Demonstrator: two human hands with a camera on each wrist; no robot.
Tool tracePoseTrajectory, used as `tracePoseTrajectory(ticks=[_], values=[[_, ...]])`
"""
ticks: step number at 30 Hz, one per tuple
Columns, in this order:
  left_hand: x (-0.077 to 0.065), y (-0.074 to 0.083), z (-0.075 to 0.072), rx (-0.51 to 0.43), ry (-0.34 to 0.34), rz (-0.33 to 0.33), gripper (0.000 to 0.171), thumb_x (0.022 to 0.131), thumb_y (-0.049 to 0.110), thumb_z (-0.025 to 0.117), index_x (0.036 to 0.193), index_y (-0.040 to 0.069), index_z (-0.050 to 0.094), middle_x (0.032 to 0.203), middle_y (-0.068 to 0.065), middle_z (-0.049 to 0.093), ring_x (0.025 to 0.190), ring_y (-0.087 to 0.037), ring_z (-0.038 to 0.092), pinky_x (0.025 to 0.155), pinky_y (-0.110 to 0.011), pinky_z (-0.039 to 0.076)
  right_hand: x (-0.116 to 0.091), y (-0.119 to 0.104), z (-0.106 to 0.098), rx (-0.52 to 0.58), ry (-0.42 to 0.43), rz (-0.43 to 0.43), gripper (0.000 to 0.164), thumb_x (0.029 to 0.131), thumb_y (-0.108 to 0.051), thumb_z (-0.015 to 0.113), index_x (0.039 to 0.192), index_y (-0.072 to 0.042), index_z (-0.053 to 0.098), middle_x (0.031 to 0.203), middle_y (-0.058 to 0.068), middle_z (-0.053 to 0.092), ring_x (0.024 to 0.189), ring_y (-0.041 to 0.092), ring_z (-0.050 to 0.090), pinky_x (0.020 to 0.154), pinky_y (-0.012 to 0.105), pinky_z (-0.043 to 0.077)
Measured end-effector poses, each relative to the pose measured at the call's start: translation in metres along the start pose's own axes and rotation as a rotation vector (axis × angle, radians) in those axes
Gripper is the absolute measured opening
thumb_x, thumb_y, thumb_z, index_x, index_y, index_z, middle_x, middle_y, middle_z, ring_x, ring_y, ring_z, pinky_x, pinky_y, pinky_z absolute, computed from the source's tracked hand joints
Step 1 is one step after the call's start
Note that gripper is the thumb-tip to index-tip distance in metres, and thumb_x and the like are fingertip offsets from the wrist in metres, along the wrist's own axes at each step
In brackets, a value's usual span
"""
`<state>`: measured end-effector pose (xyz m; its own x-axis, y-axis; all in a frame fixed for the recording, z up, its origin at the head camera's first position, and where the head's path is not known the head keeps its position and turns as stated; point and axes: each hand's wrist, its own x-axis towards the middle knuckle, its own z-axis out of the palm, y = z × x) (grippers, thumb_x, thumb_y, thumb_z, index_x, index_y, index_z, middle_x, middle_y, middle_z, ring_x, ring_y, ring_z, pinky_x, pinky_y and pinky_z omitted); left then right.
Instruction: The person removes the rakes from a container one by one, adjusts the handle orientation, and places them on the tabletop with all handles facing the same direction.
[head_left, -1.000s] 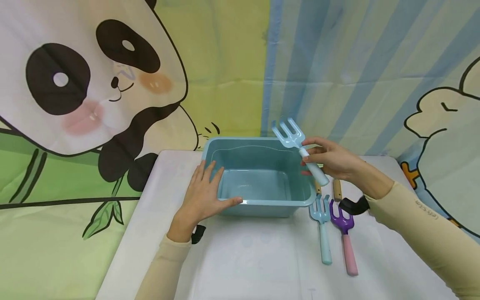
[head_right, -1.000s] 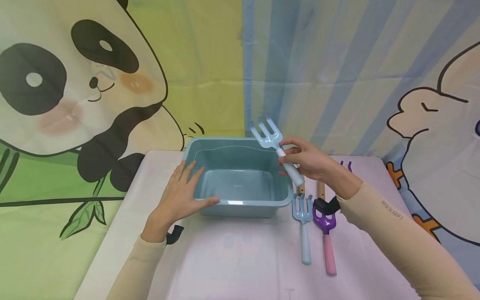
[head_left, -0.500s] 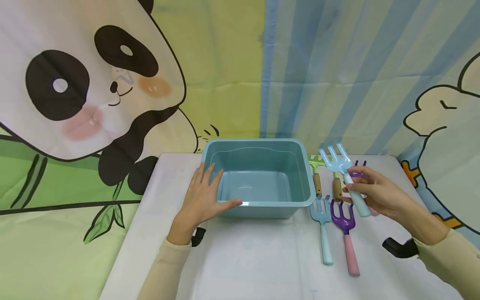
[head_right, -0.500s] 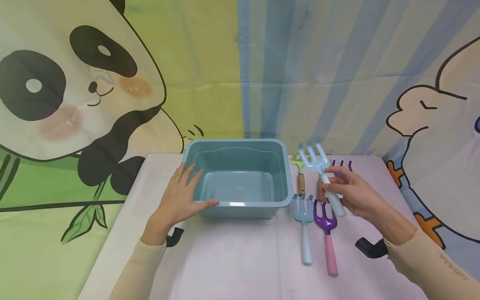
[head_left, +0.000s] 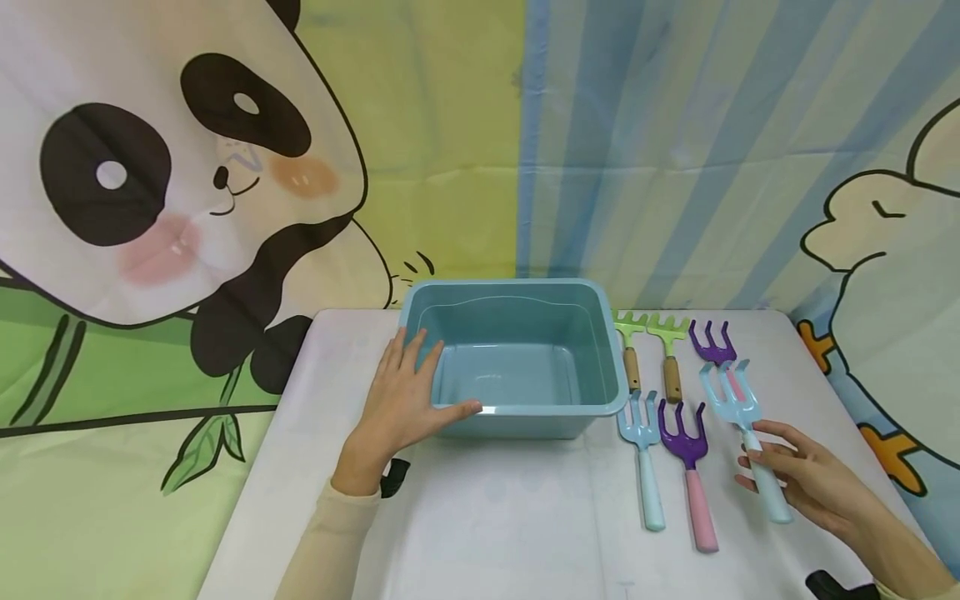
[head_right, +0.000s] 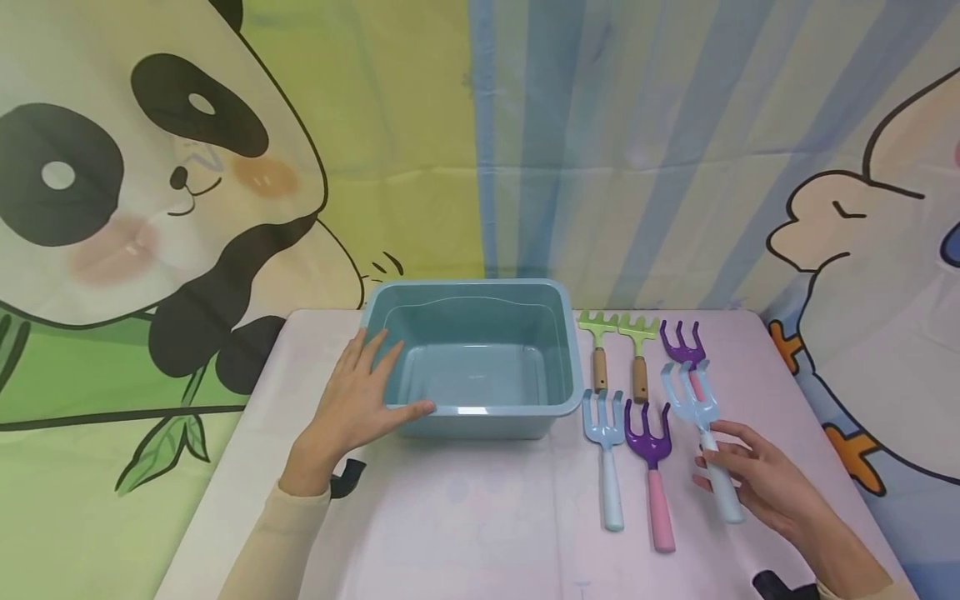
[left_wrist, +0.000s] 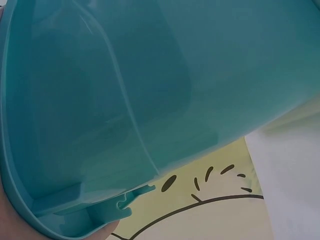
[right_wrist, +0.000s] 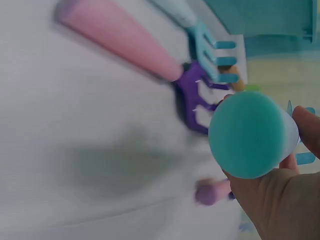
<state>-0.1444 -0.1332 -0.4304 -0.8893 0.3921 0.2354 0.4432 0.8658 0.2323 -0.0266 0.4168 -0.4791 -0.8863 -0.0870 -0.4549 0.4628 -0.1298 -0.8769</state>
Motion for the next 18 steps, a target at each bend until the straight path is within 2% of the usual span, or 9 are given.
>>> tracePoseTrajectory(ticks=[6,10,13,18], values=[[-0.001,0.0,0.0,0.002,-0.001,0.0,0.113,0.076,0.091,0.046,0.15,0.005,0.045,0.159,-0.019,0.029,0.15,-0.042,0.007,0.119,-0.054,0.008,-0.01,0.031,-0.016,0.034,0.114,0.141,0.034,0.101,-0.007,0.061,0.121,-0.032,0.049,0.115,0.008,0.058,0.101,0.028,0.065,0.094,0.058,0.048],[-0.002,0.0,0.0,-0.003,-0.001,-0.003,0.113,0.076,0.091,0.046,0.15,0.006,0.045,0.159,-0.019,0.029,0.15,-0.041,0.007,0.119,-0.054,0.007,-0.015,0.046,-0.025,0.048,0.164,0.195,0.035,0.1,-0.007,0.062,0.122,-0.031,0.049,0.114,0.009,0.057,0.1,0.028,0.066,0.092,0.053,0.052],[-0.002,0.0,0.0,-0.005,0.003,-0.004,0.113,0.076,0.091,0.047,0.15,0.006,0.045,0.159,-0.019,0.029,0.15,-0.041,0.007,0.119,-0.054,0.007,-0.017,0.054,-0.026,0.061,0.196,0.219,0.04,0.099,-0.005,0.061,0.131,-0.021,0.044,0.113,0.013,0.057,0.098,0.029,0.065,0.093,0.054,0.051],[-0.001,0.0,0.0,0.001,0.007,-0.004,0.113,0.076,0.091,0.046,0.15,0.006,0.045,0.159,-0.019,0.029,0.15,-0.041,0.007,0.12,-0.053,0.008,-0.017,0.061,-0.023,0.072,0.237,0.239,0.064,0.098,-0.001,0.062,0.147,-0.002,0.022,0.11,0.018,0.058,0.095,0.029,0.064,0.093,0.058,0.05]])
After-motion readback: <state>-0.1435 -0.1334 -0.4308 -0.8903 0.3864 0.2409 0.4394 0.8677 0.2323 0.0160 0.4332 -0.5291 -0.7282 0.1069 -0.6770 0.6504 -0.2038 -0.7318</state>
